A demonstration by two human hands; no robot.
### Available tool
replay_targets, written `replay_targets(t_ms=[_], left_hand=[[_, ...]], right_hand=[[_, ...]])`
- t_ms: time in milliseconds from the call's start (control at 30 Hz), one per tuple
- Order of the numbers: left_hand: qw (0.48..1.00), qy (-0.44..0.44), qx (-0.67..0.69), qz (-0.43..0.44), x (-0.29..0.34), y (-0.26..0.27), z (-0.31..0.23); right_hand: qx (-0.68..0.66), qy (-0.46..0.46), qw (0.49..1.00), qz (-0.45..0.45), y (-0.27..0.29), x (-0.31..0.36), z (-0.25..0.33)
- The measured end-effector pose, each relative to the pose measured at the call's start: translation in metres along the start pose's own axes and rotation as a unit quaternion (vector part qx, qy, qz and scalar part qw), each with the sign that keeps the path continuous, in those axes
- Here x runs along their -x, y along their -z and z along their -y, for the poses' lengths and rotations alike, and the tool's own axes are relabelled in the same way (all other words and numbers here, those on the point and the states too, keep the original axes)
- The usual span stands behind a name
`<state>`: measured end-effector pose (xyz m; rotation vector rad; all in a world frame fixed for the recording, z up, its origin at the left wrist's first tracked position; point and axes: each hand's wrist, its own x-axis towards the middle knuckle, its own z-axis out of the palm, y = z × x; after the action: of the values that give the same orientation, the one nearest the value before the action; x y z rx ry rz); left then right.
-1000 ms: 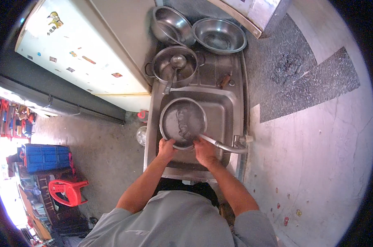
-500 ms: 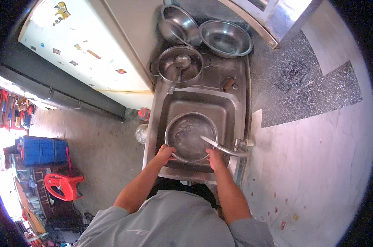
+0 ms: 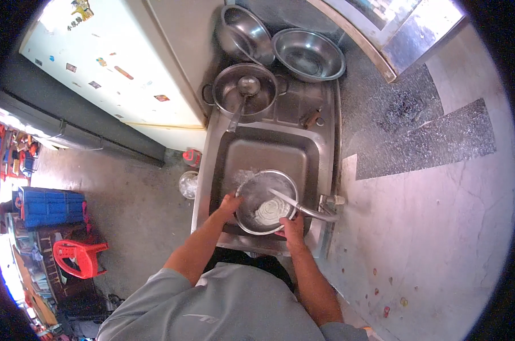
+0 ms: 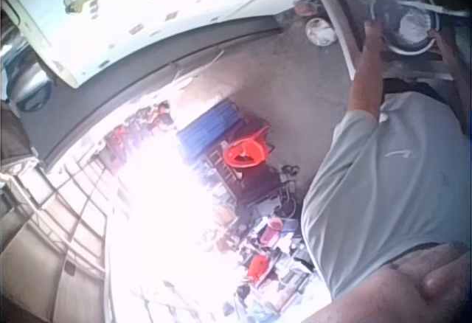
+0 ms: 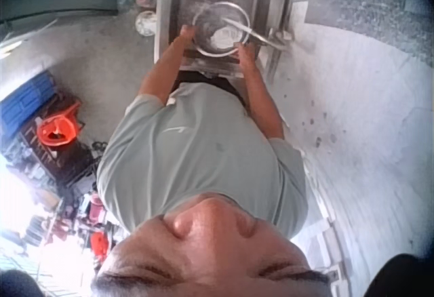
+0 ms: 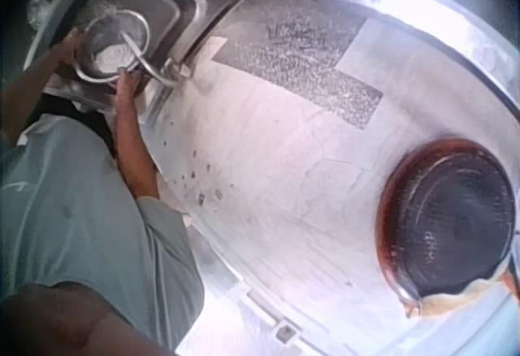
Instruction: The person rinses a wok in a sink, moves it to a counter, then rinses and sorts through pieces of food in a metal bowl before adding them to a pot of water on a burner and finally washing the empty metal bowl.
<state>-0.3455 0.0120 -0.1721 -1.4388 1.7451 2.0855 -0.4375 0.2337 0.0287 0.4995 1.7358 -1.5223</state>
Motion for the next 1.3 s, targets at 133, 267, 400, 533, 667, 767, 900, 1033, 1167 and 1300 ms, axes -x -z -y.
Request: replay_targets(t_ms=[133, 267, 400, 533, 667, 767, 900, 1033, 1167, 1300], left_hand=[[0.974, 0.118, -0.058, 0.183, 0.055, -0.011, -0.111], [0.984, 0.051, -0.142, 0.094, 0.061, -0.003, -0.120], [0.894, -0.294, -0.326, -0.090, 0.077, -0.013, -0.136], [0.831, -0.386, -0.390, -0.092, 0.118, -0.033, -0.183], [0.788, -0.467, -0.399, -0.038, 0.127, -0.048, -0.178], [0.776, -0.500, -0.385, -0.010, 0.119, -0.055, -0.153], [0.883, -0.401, -0.224, 0.097, 0.127, -0.057, -0.140], [0.831, -0.459, -0.313, -0.012, 0.140, -0.081, -0.149], [0.781, -0.476, -0.403, -0.039, 0.127, -0.087, -0.155], [0.888, -0.330, -0.319, -0.020, 0.077, -0.072, -0.139]], right_hand=[[-0.065, -0.057, 0.996, -0.020, 0.033, -0.010, -0.001], [-0.119, -0.092, 0.988, 0.039, 0.039, -0.041, -0.037], [0.101, -0.009, 0.995, -0.006, 0.017, -0.039, -0.034], [-0.157, -0.046, 0.976, 0.143, -0.020, -0.012, 0.025], [-0.389, -0.070, 0.901, 0.178, -0.034, -0.022, 0.038], [-0.384, -0.096, 0.909, 0.130, -0.026, -0.037, 0.025], [-0.378, -0.144, 0.909, 0.103, -0.008, -0.036, 0.002], [-0.395, -0.127, 0.901, 0.126, -0.010, -0.029, -0.019], [-0.401, -0.117, 0.898, 0.138, -0.007, -0.016, -0.028], [-0.234, -0.027, 0.952, 0.197, 0.002, 0.001, -0.041]])
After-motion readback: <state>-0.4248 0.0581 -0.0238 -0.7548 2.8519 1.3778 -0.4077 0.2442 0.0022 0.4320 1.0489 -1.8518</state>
